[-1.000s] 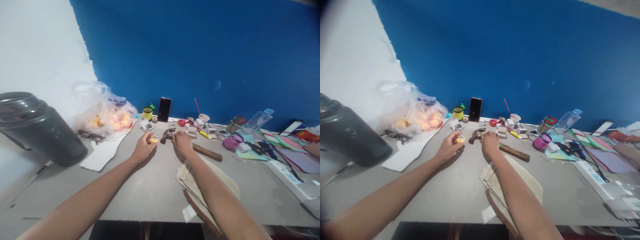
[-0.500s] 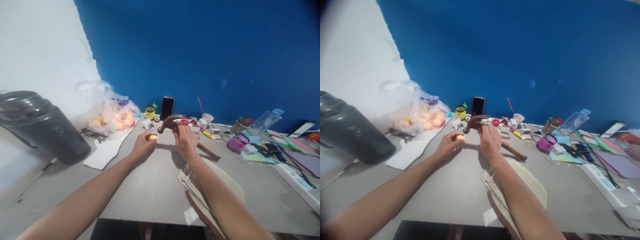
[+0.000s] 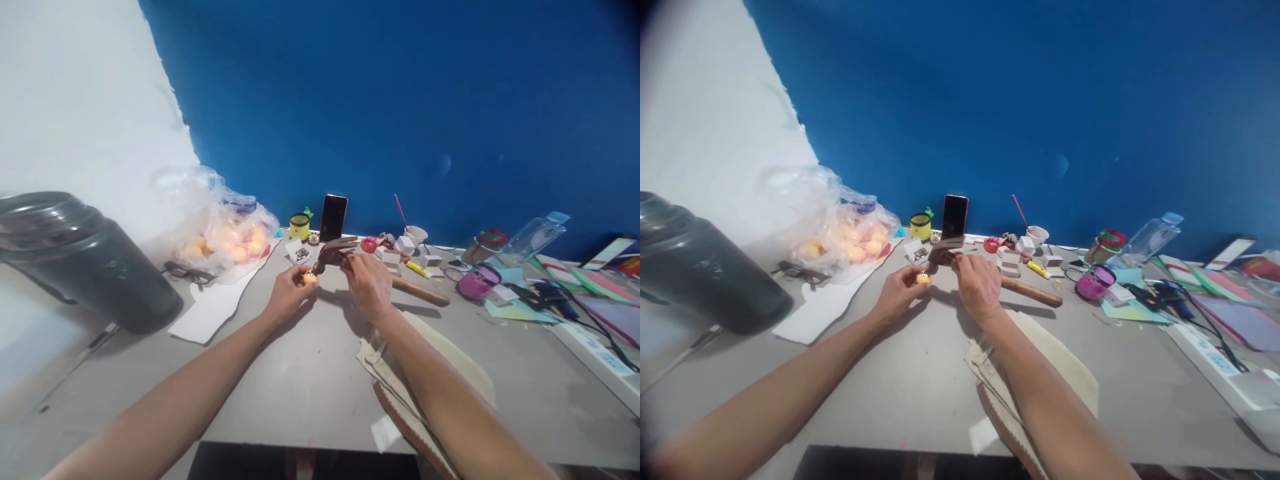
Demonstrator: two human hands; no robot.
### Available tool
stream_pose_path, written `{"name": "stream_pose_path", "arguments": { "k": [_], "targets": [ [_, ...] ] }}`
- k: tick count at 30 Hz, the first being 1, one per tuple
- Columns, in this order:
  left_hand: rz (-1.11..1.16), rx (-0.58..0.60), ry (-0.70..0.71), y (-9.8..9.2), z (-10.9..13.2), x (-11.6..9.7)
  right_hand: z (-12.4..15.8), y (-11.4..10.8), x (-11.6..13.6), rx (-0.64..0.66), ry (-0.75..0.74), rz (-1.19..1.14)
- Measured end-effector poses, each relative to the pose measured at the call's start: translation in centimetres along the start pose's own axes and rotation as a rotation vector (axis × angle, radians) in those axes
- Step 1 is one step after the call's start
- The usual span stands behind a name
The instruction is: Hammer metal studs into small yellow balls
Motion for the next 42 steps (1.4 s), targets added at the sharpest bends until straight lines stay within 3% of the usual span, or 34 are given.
{"name": "stream_pose_path", "arguments": {
  "k": [4, 9, 14, 18, 24, 32, 38, 42],
  "targets": [
    [-0.016, -0.003, 0.03, 0.0, 0.0, -0.1, -0.3, -0.4, -0.5, -0.043, 0.06, 0.013],
    [-0.046, -0.019, 0.067, 0.0, 0.1, -0.2, -0.2, -0.1, 0.1, 0.067, -0.008, 0.002],
    [-0.117, -0.039, 0.143, -0.2, 0.2, -0.8, -0.2, -0.2, -0.1, -0.009, 0.041, 0.048],
    [-0.144, -0.026, 0.15, -0.2, 0.1, -0.8, -0.1, 0.0, 0.3, 0.086, -0.01, 0.027],
    [-0.071, 0.001, 0.119, -0.1, 0.2, -0.9, 0.2, 0.7, -1.4, 0.146, 0.184, 0.083],
    [-0.038, 0.039, 0.101, 0.0, 0.5, -0.8, 1.2, 2.2, -2.3, 0.491, 0.279, 0.081],
    [-0.057, 0.084, 0.093, -0.1, 0.1, 0.0, 1.6, 2.9, -2.5, 0.552, 0.243, 0.153],
    [-0.082, 0.061, 0.089, -0.2, -0.1, 0.0, 1.9, 3.1, -2.6, 0.519, 0.249, 0.134]
  ]
}}
Point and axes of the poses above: each hand's wrist, its own z-axis away from the middle knuckle, its own y-axis out of the palm, x = y × z, the point moved 2 cm from there along -z, towards the middle knuckle, and after that the axes turned 15 degrees about -x, right-handed, at the moved point
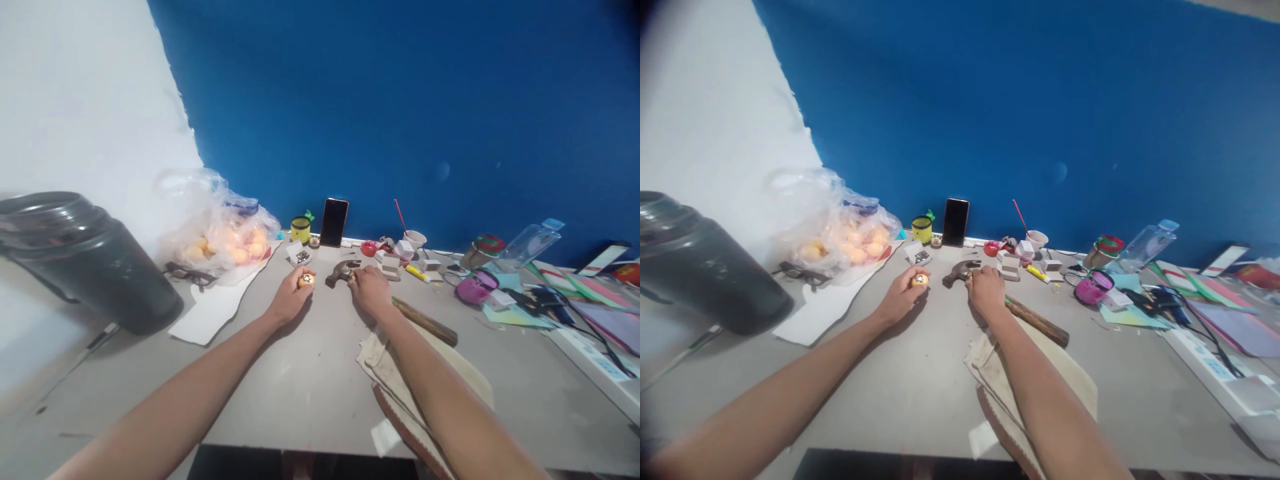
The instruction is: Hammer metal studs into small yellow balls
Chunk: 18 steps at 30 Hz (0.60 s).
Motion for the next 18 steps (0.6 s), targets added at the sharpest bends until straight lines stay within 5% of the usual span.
{"name": "stream_pose_path", "arguments": {
  "k": [6, 13, 18],
  "targets": [
    [-0.009, 0.025, 0.04, 0.3, 0.0, 0.0, -0.6, -0.9, 0.7, -0.149, 0.001, -0.21],
    [-0.106, 0.048, 0.201, 0.7, 0.0, 0.4, -5.2, -1.1, 5.9, 0.027, -0.078, -0.318],
    [-0.241, -0.057, 0.262, 0.4, -0.4, 0.5, -9.1, -0.1, 10.7, 0.185, -0.153, -0.206]
  ]
}}
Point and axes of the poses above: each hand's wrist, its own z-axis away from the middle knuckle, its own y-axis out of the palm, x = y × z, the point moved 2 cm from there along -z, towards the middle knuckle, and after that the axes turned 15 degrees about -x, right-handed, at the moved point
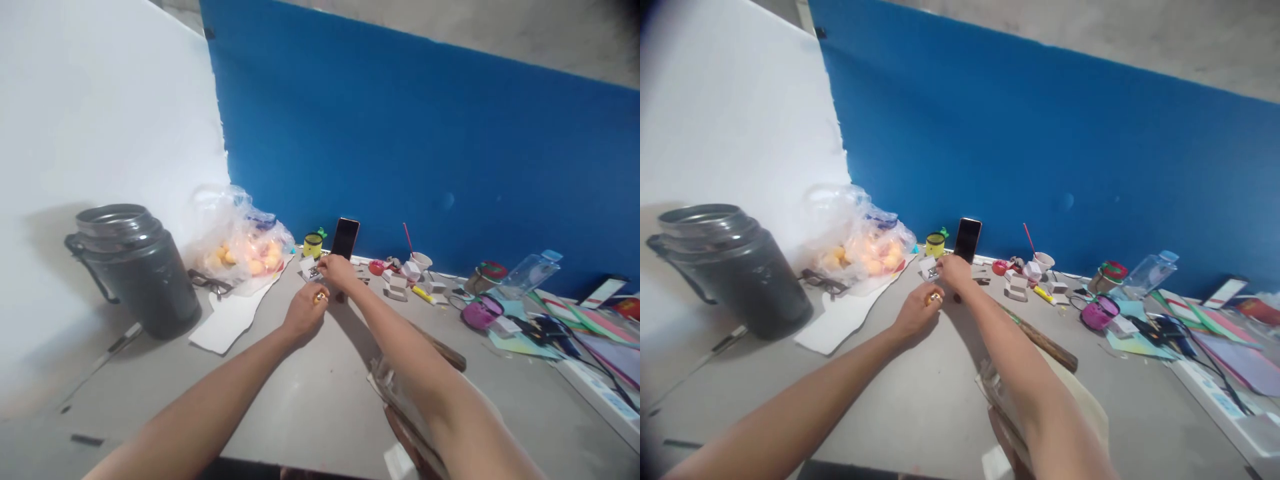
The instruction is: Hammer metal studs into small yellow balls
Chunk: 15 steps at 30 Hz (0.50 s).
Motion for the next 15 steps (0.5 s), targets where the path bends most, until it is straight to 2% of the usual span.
{"name": "stream_pose_path", "arguments": {
  "k": [6, 15],
  "targets": [
    [-0.063, -0.027, -0.052, 0.1, -0.6, 0.6, -2.3, 1.9, 1.8, 0.074, 0.027, 0.098],
    [-0.087, 0.007, -0.094, 0.5, -0.5, 0.7, -2.3, 1.7, 1.0, 0.055, 0.014, 0.127]
  ]
}}
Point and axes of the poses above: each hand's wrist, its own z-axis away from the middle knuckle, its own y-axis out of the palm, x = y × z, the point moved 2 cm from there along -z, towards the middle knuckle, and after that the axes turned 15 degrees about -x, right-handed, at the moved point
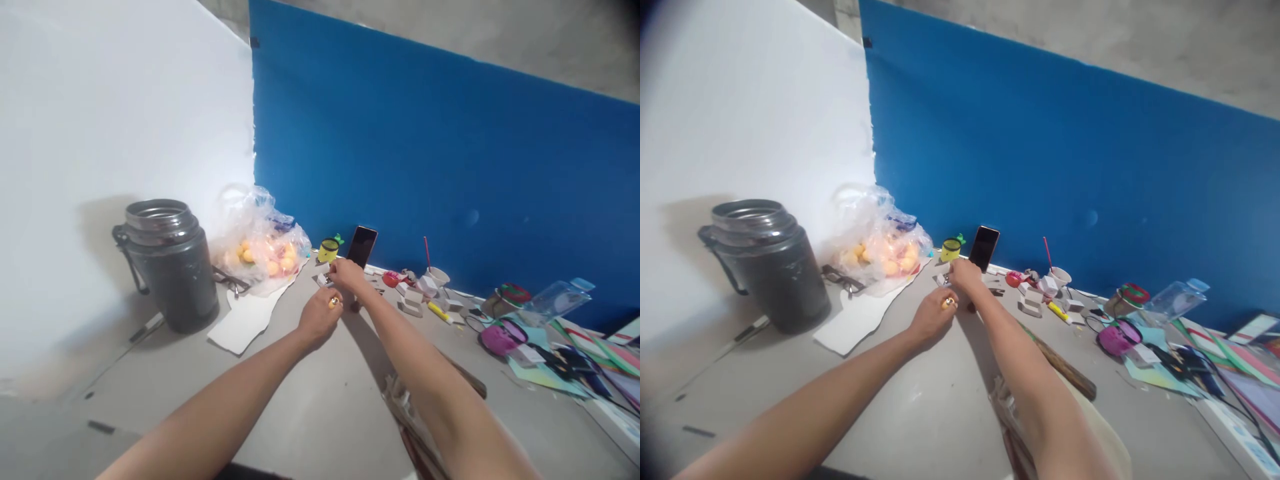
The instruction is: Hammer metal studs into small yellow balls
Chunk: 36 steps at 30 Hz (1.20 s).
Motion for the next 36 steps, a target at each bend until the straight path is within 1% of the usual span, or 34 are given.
{"name": "stream_pose_path", "arguments": {
  "k": [4, 13, 20, 26, 32, 36],
  "targets": [
    [-0.018, 0.018, 0.0, 0.0, 0.1, 0.0, 0.2, 0.1, -0.2, 0.005, -0.02, -0.011],
    [-0.043, 0.03, 0.023, 0.1, 0.0, 0.1, 0.1, 0.2, 0.8, 0.027, -0.05, -0.01],
    [-0.052, 0.036, 0.022, 0.0, 0.0, -0.1, -0.2, 0.8, 1.0, 0.041, -0.074, -0.001],
    [-0.052, 0.043, 0.03, -0.1, 0.1, -0.2, -0.4, 1.2, 0.9, 0.021, -0.077, -0.01],
    [-0.062, 0.041, 0.04, 0.1, 0.1, 0.0, -0.3, 1.3, 0.7, 0.027, -0.069, -0.029],
    [-0.066, 0.044, 0.038, 0.0, 0.1, -0.1, -0.2, 1.1, 0.6, -0.027, -0.028, -0.049]
  ]
}}
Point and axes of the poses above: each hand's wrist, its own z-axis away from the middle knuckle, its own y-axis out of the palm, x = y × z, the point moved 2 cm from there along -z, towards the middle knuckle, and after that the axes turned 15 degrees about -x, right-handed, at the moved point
